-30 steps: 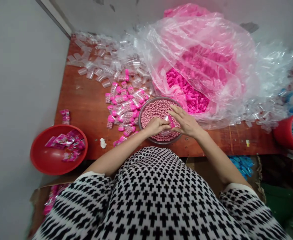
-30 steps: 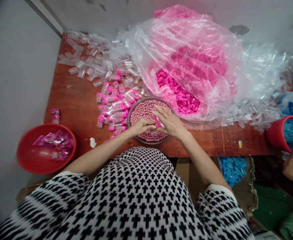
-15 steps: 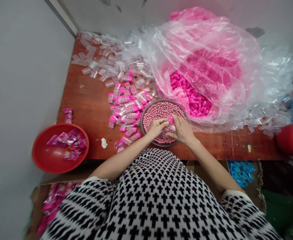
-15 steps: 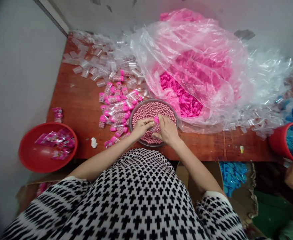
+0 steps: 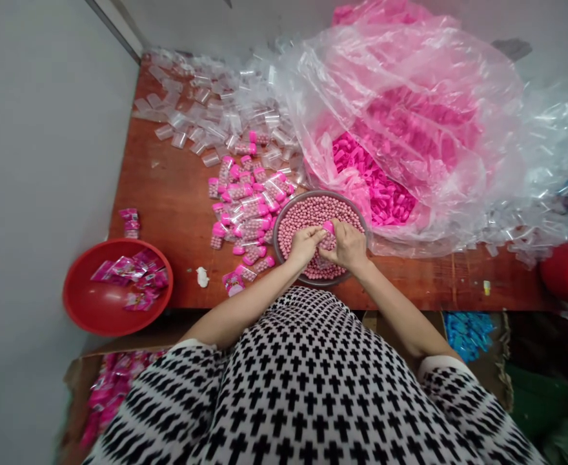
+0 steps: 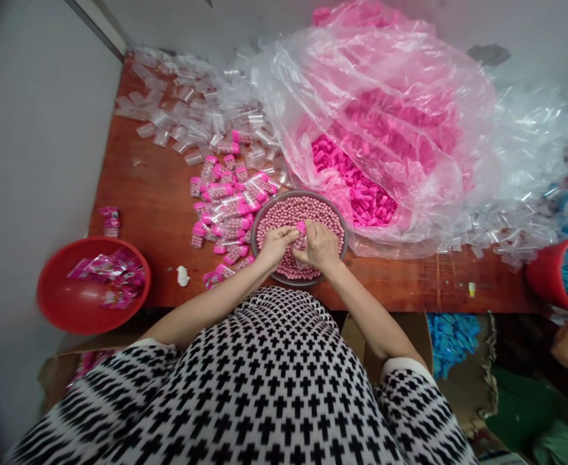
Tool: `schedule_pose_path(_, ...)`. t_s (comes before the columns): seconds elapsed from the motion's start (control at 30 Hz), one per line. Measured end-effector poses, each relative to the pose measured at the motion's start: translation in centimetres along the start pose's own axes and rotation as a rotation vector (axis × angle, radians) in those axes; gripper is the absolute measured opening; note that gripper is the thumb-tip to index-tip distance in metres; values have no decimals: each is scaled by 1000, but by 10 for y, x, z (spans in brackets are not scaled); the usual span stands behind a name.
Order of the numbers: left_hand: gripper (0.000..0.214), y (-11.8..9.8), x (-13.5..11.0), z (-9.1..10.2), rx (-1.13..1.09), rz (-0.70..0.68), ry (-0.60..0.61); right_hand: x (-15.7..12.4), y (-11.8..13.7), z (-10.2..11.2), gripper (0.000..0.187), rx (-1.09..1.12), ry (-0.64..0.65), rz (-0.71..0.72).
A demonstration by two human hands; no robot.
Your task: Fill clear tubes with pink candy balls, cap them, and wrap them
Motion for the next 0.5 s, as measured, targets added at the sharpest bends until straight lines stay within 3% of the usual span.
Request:
schedule_pose_path(0.13, 20, -14, 9, 18, 217, -114, -19, 10, 6, -4, 72, 63, 14, 87)
schedule_pose_path(0.23, 26, -35, 12, 53, 395, -186, -91, 17, 8, -7, 84, 128, -7, 96)
schedule_pose_path(0.4, 24, -67, 36, 126, 730, -276, -316, 18, -5, -19, 60, 238, 19, 17)
schedule_pose_path(0.5, 25, -75, 78, 143, 901, -350, -350, 14, -14, -31, 49, 271, 58, -29)
Point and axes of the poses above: each hand's wrist, its own x-axis towards the middle knuckle, its own z-axis out of the back of the hand, y = z × x, the point moved 2 cm from there along x, towards the middle knuckle, and after that the axes turned 5 degrees about -x, right-handed, at the moved point
